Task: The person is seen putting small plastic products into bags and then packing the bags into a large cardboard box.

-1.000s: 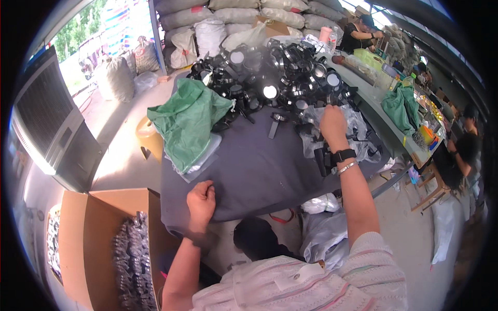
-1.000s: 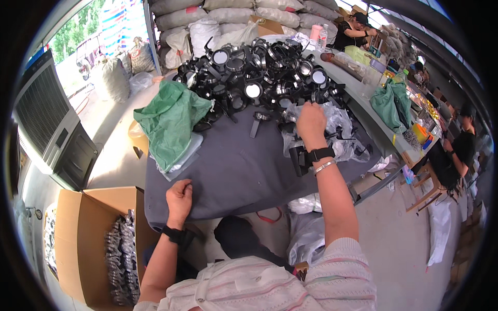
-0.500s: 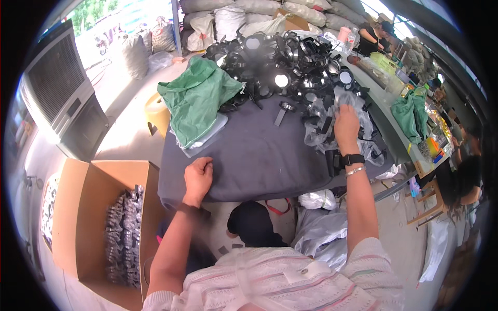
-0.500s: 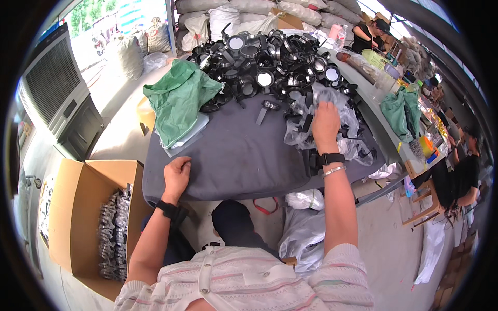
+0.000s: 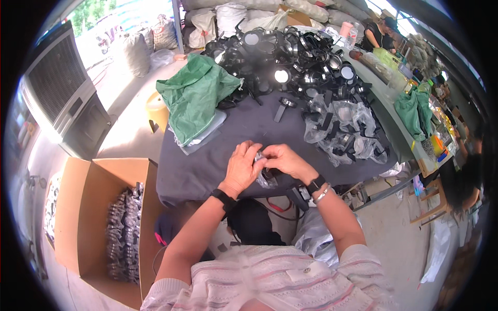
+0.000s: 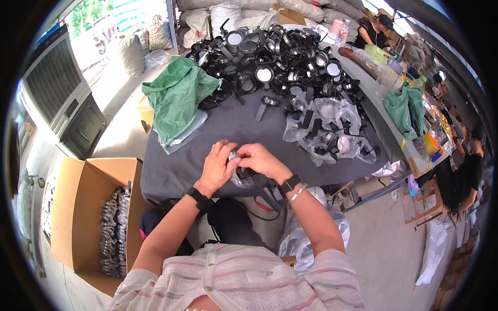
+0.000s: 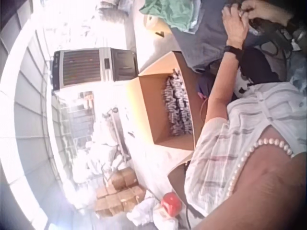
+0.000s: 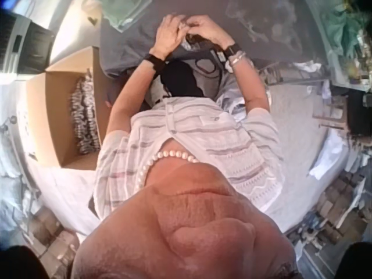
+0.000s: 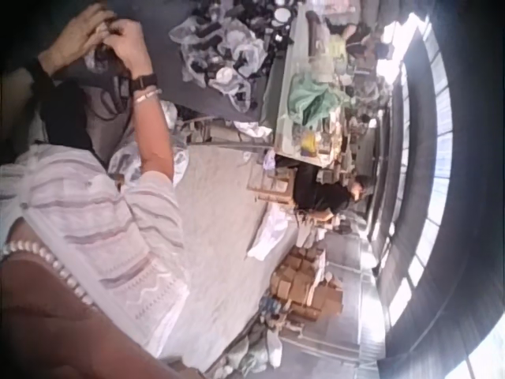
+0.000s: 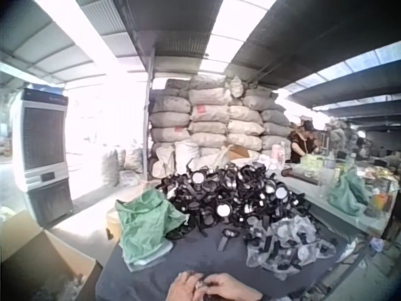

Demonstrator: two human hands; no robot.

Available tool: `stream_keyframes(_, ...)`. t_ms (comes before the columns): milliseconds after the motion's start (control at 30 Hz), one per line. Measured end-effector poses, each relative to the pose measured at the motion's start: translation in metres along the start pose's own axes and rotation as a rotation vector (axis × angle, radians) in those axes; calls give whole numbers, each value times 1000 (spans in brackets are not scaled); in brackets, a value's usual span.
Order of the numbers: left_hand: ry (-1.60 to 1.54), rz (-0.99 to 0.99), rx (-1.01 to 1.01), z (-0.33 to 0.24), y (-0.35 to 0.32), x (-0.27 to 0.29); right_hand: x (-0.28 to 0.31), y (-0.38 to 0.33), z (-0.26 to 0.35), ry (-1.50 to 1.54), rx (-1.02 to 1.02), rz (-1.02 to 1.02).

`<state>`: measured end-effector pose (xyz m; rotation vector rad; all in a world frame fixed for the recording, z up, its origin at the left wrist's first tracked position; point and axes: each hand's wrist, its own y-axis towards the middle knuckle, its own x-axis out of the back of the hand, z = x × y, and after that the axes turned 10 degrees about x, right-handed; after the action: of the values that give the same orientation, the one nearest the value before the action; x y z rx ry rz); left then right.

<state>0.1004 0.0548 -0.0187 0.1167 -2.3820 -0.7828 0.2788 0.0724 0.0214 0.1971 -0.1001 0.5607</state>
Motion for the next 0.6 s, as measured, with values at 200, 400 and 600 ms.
stream_keyframes(200,25,-46,32,-16,5,2,83,64,23,-1435,320,-504)
stream_keyframes(400,22,-84,55,-11,3,-3,146,96,-10,-2132,-479,-365)
stream_keyframes(600,-5,-72,107,-13,4,0,148,96,-5,-2044,-461,-319)
